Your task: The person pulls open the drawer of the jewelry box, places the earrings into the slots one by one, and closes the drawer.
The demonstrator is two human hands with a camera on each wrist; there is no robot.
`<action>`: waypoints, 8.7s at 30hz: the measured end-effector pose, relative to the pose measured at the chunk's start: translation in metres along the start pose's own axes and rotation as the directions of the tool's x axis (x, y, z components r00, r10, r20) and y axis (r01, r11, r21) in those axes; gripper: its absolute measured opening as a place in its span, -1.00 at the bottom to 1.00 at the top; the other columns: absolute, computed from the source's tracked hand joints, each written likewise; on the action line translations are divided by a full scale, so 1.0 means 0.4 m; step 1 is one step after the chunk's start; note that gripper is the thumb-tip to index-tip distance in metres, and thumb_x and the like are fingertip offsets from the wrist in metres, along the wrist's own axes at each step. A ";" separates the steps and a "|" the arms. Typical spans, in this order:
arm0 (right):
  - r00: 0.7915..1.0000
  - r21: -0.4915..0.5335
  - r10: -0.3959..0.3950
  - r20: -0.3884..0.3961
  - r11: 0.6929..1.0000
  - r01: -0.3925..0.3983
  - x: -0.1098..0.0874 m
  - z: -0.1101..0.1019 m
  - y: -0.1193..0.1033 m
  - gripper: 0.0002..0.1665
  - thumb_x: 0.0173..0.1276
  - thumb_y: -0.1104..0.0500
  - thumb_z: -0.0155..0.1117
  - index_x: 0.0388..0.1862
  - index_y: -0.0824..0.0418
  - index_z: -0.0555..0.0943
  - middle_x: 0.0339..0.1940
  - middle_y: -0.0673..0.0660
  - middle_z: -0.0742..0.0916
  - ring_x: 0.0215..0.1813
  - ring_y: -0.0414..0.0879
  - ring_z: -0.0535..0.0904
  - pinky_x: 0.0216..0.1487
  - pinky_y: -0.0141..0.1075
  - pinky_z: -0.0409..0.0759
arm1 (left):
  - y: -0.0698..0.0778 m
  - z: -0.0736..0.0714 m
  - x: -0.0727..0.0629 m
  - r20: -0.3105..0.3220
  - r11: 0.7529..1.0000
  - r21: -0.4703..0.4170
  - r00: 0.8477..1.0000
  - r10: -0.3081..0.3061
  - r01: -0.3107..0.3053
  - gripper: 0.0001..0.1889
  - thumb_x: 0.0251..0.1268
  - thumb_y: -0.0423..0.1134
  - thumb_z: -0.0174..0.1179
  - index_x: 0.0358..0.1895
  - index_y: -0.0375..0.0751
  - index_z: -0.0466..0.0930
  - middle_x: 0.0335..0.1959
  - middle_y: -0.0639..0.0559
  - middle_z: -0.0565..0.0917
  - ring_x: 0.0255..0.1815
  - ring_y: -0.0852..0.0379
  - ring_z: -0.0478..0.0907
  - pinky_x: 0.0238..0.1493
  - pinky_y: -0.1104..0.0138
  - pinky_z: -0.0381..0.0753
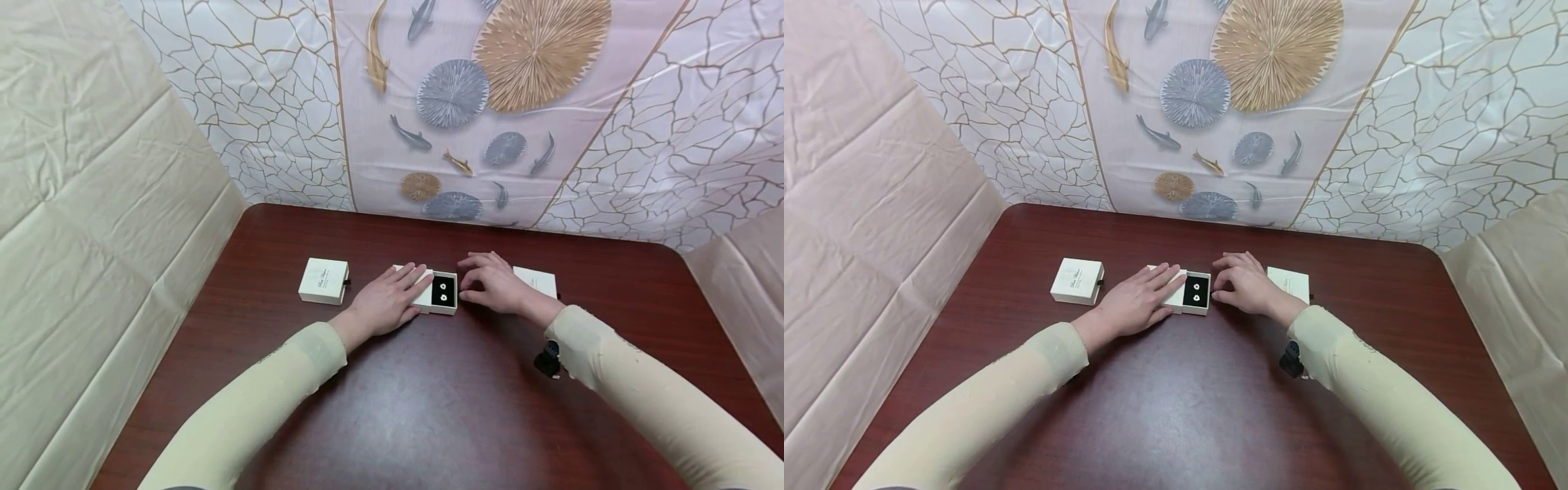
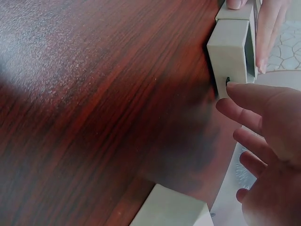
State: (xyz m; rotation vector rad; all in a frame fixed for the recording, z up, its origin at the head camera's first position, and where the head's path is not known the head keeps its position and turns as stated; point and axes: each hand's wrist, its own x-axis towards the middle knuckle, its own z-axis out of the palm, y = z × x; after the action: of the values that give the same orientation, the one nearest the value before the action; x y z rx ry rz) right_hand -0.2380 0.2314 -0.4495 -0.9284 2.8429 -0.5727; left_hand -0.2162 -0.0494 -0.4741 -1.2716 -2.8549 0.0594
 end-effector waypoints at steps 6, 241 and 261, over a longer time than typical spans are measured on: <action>1.000 0.014 0.004 0.000 1.000 -0.004 0.006 0.007 -0.004 -0.87 0.38 0.24 0.48 -0.40 0.12 0.76 0.36 0.39 0.65 0.58 0.42 0.32 0.58 0.49 0.04 | 0.002 -0.002 0.002 0.002 1.000 0.006 1.000 -0.001 0.001 -0.27 0.72 0.11 0.01 0.75 -0.09 0.09 0.75 -0.11 0.14 0.74 -0.08 0.11 0.69 0.04 0.18; 0.979 -0.105 0.132 -0.154 0.983 -0.149 -0.324 -0.074 0.113 -0.42 0.38 0.08 0.55 0.28 0.34 0.69 0.42 0.46 0.59 0.46 0.46 0.43 0.39 0.50 0.29 | 0.288 -0.042 0.262 0.061 0.987 0.113 0.992 0.109 -0.115 -0.28 0.71 0.18 -0.02 0.76 0.09 0.07 0.76 0.07 0.14 0.75 0.06 0.07 0.68 0.21 0.18; 0.985 -0.008 0.118 -0.128 0.993 -0.120 -0.271 -0.062 0.126 -0.66 0.46 0.19 0.47 0.13 0.34 0.76 0.37 0.48 0.63 0.47 0.48 0.41 0.38 0.40 0.36 | 0.274 -0.009 0.260 0.020 0.981 0.146 0.992 0.125 -0.127 -0.32 0.74 0.07 -0.01 0.77 0.09 0.05 0.76 0.08 0.14 0.75 0.06 0.07 0.68 0.15 0.19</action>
State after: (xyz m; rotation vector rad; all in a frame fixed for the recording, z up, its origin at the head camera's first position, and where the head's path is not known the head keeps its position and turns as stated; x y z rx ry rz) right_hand -0.1828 0.3402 -0.4485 -0.7429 2.9944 -0.6175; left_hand -0.2043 0.1011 -0.4751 -1.4233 -2.7162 0.2738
